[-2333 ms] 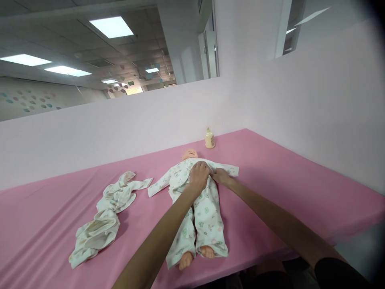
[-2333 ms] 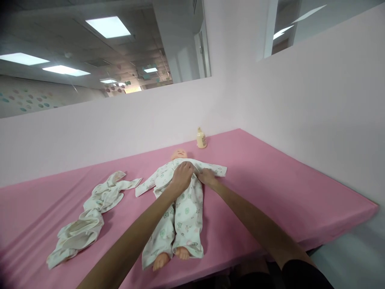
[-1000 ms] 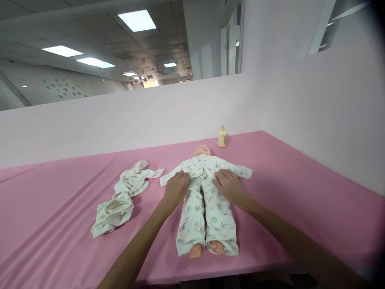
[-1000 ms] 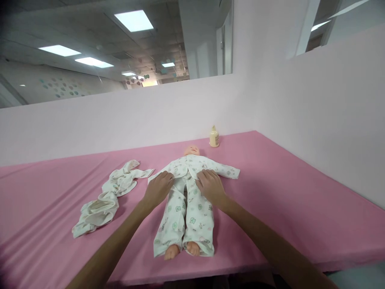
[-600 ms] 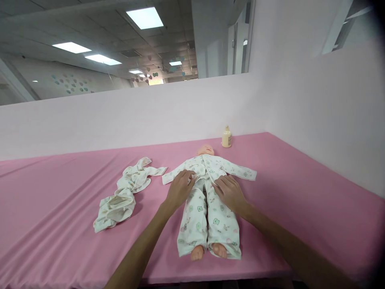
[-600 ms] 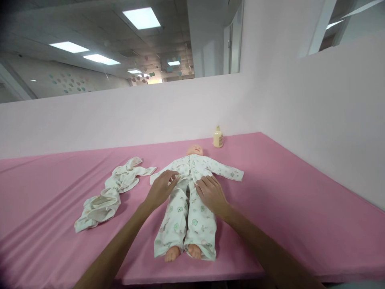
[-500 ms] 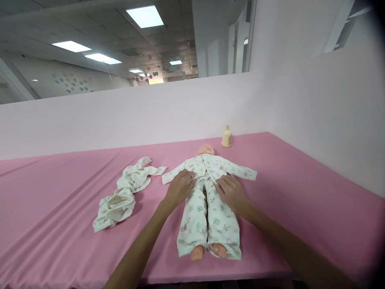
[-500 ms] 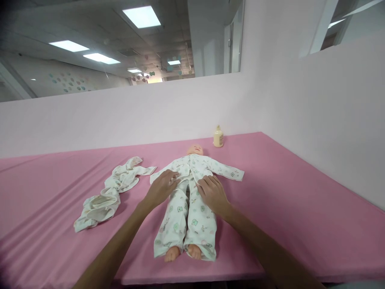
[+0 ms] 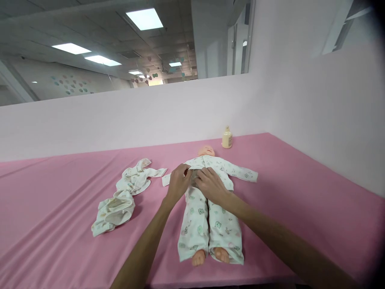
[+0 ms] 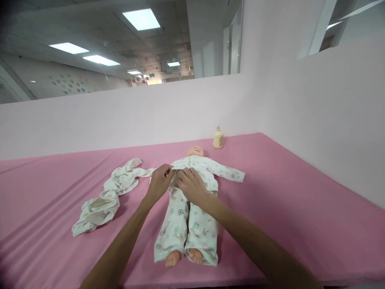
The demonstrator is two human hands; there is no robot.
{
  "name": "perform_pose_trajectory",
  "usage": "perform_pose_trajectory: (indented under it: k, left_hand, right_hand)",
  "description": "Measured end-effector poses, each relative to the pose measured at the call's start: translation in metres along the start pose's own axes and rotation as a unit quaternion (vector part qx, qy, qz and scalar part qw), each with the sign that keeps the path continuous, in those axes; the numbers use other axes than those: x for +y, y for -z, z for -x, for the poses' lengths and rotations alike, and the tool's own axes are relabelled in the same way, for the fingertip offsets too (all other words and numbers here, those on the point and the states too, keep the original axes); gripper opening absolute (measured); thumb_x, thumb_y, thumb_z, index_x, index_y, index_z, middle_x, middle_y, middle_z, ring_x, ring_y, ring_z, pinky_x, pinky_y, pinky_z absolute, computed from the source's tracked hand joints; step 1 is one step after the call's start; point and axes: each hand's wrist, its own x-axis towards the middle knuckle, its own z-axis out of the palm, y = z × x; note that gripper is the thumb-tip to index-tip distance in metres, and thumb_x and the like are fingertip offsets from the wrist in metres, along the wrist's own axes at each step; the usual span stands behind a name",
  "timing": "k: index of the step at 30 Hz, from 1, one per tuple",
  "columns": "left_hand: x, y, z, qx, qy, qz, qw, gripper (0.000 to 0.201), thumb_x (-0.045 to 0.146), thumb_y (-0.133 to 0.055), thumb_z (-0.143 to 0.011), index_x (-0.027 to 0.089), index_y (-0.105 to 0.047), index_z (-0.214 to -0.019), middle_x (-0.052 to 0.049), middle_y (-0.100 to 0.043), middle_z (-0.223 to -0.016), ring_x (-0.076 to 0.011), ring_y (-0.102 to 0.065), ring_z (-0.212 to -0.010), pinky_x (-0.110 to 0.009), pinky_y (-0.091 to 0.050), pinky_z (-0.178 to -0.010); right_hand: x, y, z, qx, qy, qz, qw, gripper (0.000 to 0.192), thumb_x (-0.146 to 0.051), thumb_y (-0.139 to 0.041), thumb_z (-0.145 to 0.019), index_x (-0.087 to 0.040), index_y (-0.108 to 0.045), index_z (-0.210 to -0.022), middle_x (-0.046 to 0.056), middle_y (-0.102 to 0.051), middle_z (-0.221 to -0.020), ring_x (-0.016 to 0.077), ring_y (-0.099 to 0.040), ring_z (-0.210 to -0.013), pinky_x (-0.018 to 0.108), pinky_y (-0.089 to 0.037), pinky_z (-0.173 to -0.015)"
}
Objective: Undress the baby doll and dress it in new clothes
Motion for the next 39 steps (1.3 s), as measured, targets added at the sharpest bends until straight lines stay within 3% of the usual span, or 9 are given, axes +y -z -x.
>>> perform_pose_trajectory:
  k: [6, 13, 16, 25, 28, 31, 33, 36, 39]
  left_hand:
    - [-0.008, 0.012, 0.012, -0.036, -0.066, -0.015, 0.997, 0.016, 0.018, -0.045, -0.091, 0.019, -0.056, -0.08, 0.0, -0.059, -0.079, -0.0145, -0.05, -0.074, -0.028, -0.038, -0.069]
    - [-0.007, 0.016, 0.029, -0.17, -0.197, -0.154, 0.953, 0.016, 0.019, -0.051, -0.091, 0.018, -0.055, -0.075, -0.001, -0.058, -0.078, -0.0168, -0.05, -0.077, -0.032, -0.038, -0.074]
    - [-0.008, 0.005, 0.033, -0.156, -0.234, -0.189, 0.941, 0.015, 0.021, -0.05, -0.093, 0.018, -0.056, -0.08, -0.002, -0.059, -0.08, -0.0173, -0.051, -0.078, -0.033, -0.039, -0.076]
    - [-0.007, -0.014, 0.042, -0.078, -0.268, -0.176, 0.944, 0.008, 0.018, -0.047, -0.093, 0.018, -0.054, -0.09, -0.005, -0.06, -0.094, -0.0189, -0.053, -0.086, -0.034, -0.042, -0.077]
    - [-0.008, -0.017, 0.045, -0.068, -0.277, -0.163, 0.944, 0.007, 0.016, -0.048, -0.092, 0.018, -0.054, -0.096, -0.007, -0.06, -0.107, -0.0206, -0.053, -0.097, -0.036, -0.043, -0.084]
    - [-0.01, -0.021, 0.047, -0.075, -0.272, -0.151, 0.947, 0.009, 0.015, -0.047, -0.092, 0.019, -0.053, -0.097, -0.006, -0.06, -0.112, -0.0209, -0.054, -0.102, -0.037, -0.043, -0.087]
    - [-0.011, -0.024, 0.047, -0.082, -0.266, -0.143, 0.95, 0.01, 0.014, -0.046, -0.092, 0.019, -0.054, -0.097, -0.005, -0.062, -0.11, -0.0203, -0.055, -0.101, -0.036, -0.043, -0.086]
    - [-0.011, -0.025, 0.047, -0.086, -0.264, -0.132, 0.951, 0.011, 0.015, -0.047, -0.093, 0.019, -0.055, -0.098, -0.004, -0.063, -0.107, -0.0192, -0.055, -0.098, -0.035, -0.043, -0.085]
    - [-0.011, -0.024, 0.047, -0.092, -0.268, -0.13, 0.95, 0.009, 0.017, -0.047, -0.094, 0.019, -0.055, -0.096, -0.004, -0.064, -0.104, -0.0187, -0.054, -0.095, -0.035, -0.043, -0.084]
  right_hand:
    - [0.035, -0.008, 0.005, -0.017, 0.018, 0.103, 0.994, 0.022, 0.0, -0.048, -0.087, -0.015, -0.063, -0.081, 0.011, -0.057, -0.086, 0.0253, -0.048, -0.085, 0.04, -0.038, -0.076]
    - [0.026, -0.003, 0.031, -0.004, -0.037, 0.076, 0.996, 0.029, 0.001, -0.044, -0.089, -0.016, -0.064, -0.101, 0.01, -0.059, -0.098, 0.023, -0.05, -0.088, 0.037, -0.038, -0.08]
    - [0.027, 0.001, 0.044, 0.024, -0.118, 0.048, 0.992, 0.024, -0.014, -0.048, -0.094, -0.015, -0.06, -0.115, 0.013, -0.059, -0.107, 0.0251, -0.05, -0.093, 0.039, -0.039, -0.082]
    - [0.033, 0.002, 0.048, 0.015, -0.26, -0.146, 0.954, 0.01, -0.027, -0.048, -0.095, -0.021, -0.055, -0.093, 0.007, -0.061, -0.098, 0.0228, -0.056, -0.092, 0.037, -0.043, -0.082]
    - [0.031, 0.002, 0.051, 0.017, -0.325, -0.206, 0.923, 0.023, -0.035, -0.056, -0.09, -0.021, -0.053, -0.108, 0.007, -0.062, -0.107, 0.0238, -0.059, -0.096, 0.038, -0.045, -0.081]
    - [0.026, 0.005, 0.053, 0.008, -0.392, -0.259, 0.883, 0.028, -0.038, -0.055, -0.091, -0.021, -0.053, -0.114, 0.002, -0.065, -0.091, 0.0205, -0.061, -0.081, 0.034, -0.046, -0.07]
    - [0.02, 0.007, 0.053, 0.005, -0.361, -0.282, 0.889, 0.016, -0.035, -0.048, -0.095, -0.022, -0.057, -0.1, 0.0, -0.063, -0.08, 0.0183, -0.058, -0.075, 0.032, -0.045, -0.067]
    - [0.006, 0.008, 0.051, 0.014, -0.224, -0.274, 0.935, 0.021, -0.026, -0.042, -0.098, -0.021, -0.055, -0.082, 0.002, -0.06, -0.079, 0.0189, -0.054, -0.078, 0.033, -0.043, -0.072]
    - [-0.005, 0.003, 0.053, 0.01, -0.131, -0.253, 0.958, 0.026, -0.018, -0.036, -0.099, -0.021, -0.051, -0.079, 0.004, -0.057, -0.078, 0.0198, -0.05, -0.078, 0.035, -0.043, -0.074]
